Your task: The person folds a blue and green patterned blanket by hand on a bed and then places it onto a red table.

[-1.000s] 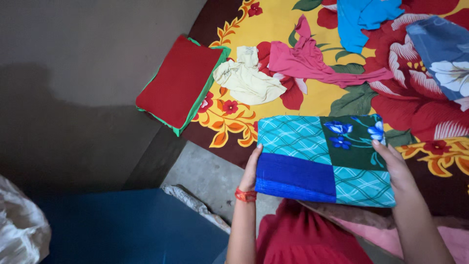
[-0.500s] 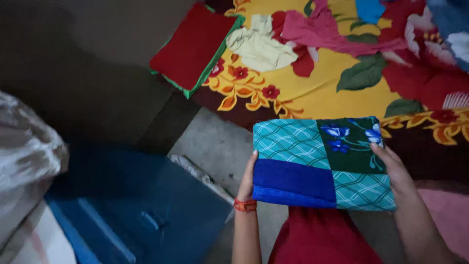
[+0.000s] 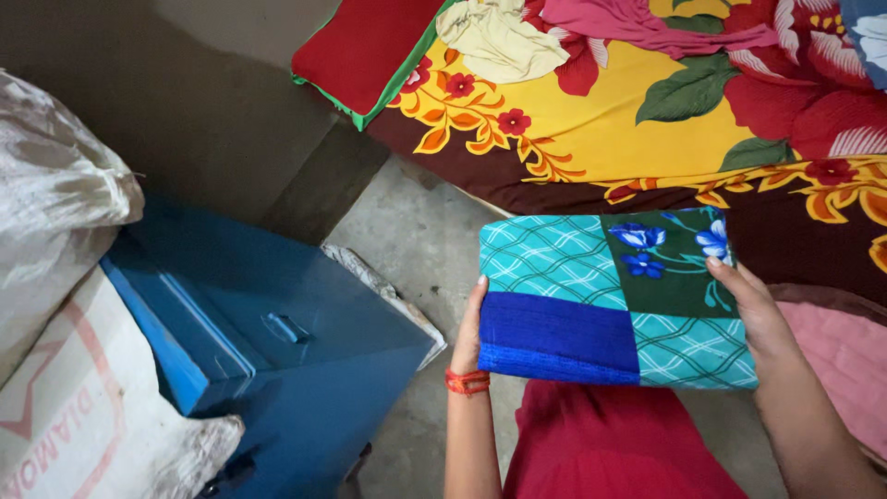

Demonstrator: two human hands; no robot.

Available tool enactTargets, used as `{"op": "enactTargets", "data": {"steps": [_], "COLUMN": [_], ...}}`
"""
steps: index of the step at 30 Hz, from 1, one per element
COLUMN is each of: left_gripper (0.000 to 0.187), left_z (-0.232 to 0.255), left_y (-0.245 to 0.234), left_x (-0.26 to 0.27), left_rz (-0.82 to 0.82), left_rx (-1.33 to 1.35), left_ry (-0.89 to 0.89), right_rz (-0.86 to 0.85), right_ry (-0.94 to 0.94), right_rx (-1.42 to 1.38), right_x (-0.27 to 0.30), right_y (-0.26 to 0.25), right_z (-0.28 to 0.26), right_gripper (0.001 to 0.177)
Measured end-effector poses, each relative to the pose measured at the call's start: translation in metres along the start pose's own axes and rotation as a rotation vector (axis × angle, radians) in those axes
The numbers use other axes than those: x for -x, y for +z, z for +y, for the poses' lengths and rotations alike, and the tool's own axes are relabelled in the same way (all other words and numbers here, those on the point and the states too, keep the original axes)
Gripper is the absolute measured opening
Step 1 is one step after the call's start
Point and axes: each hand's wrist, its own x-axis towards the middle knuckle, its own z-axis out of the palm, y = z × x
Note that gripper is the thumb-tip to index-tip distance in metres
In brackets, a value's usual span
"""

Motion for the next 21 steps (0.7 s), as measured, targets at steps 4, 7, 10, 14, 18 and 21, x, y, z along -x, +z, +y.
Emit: {"op": "enactTargets", "data": {"steps": [4,7,10,14,18,21], "left_gripper": [0.048,0.046,0.045,0.048,0.05,0.05], "left_z": [-0.01,-0.018,-0.031,-0.056,-0.089,-0.115], "left_y": [0.005,0.018,0.036,0.061,0.069,0.068], "left_x": [0.008,0.01,0.022,0.032,0.05,0.065], "left_rz": [-0.002,-0.008,0.0,0.05,0.057,0.098], "left_rx": [-0.011,0.006,0.026,0.016,0.082,0.106], "left_ry": [0.04,0.05,0.077,0.133,0.181,0.229], "right_rz": [-0.022,-0.052,-0.034,-0.129,-0.214,-0.254], "right_ry": [-0.014,-0.004,0.045,0.027,0.048,0.072], "right_rx": [0.015,0.002,-0.004,-0.009,0.009,0.029], "right_x": [0.007,0.006,0.014,0.013,0.013,0.014], "right_y": [-0.008,-0.014,-0.024,-0.049,-0.074,-0.085], "right_z": [-0.009,-0.024,-0.04,-0.062,-0.073,-0.08], "right_gripper": [0.049,0.049,0.048,0.047,0.046,0.045]}}
